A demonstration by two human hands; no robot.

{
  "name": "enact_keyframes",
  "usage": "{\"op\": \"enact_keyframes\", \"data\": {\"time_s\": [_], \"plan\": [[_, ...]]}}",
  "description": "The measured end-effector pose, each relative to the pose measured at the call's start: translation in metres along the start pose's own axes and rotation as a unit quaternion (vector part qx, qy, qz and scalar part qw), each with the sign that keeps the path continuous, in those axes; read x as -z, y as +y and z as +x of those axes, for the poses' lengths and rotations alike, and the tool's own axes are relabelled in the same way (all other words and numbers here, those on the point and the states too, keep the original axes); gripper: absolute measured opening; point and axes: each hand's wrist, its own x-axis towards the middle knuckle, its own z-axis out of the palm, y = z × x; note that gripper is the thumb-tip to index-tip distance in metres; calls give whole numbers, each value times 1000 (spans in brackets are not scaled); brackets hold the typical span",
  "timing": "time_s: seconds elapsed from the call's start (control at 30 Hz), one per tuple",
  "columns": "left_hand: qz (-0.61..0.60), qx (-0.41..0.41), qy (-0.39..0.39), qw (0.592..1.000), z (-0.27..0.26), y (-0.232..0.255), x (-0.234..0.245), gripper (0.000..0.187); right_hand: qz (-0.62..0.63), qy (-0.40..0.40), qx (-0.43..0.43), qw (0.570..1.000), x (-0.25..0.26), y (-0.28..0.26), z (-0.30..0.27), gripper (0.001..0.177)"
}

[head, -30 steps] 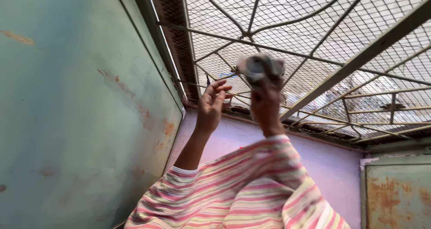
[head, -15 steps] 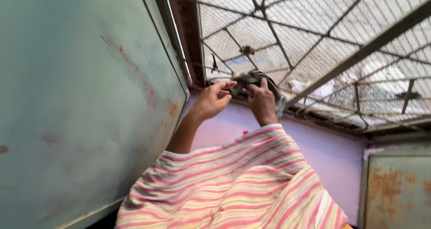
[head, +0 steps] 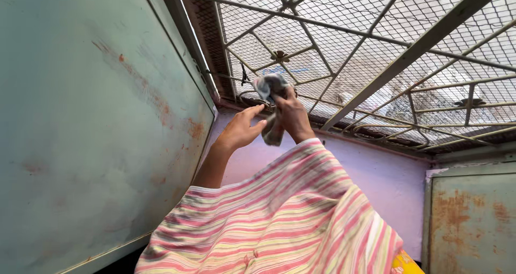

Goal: The person cleans a metal window frame and the surrounding wall area using a spray bottle and a cloth. They repeatedly spray the cleaning solution onto the cloth and wipe the surfaces, focusing on the frame and the wall above the window.

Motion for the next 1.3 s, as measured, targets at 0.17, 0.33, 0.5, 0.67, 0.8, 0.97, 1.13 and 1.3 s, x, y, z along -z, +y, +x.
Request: {"op": "enact_keyframes", "data": {"time_s": [0.17,0.33,0.5,0.67,0.8,0.97,1.13,1.3], "plan": [[16,8,7,1000,5,-28,-2,52,-119,-18,54,991,-18,56,-20,37],[-48,-24,-49,997,8,-39,-15,41,-177,-10,2,984,-19,109,-62,5],[-10,43,-91,995,14,-26,-26,38,-97,-53,-142,984,14,102,-93,18],[140,12,-123,982,22,7,-41,55,32,4,-21,999,54,43,-74,35],[86,-2,39,996,30,22,-52,88,112,-30,10,993,67,12,-56,40],[-38,-90,230,968,53,-12,-65,60,48,-47,142,987,44,0,-27,54],[14,-90,252,963,84,-50,-67,52,66,-74,117,988,40,17,-15,54],[37,-86,258,962,117,-57,-67,49,94,-152,-114,977,53,52,-17,42]]}}
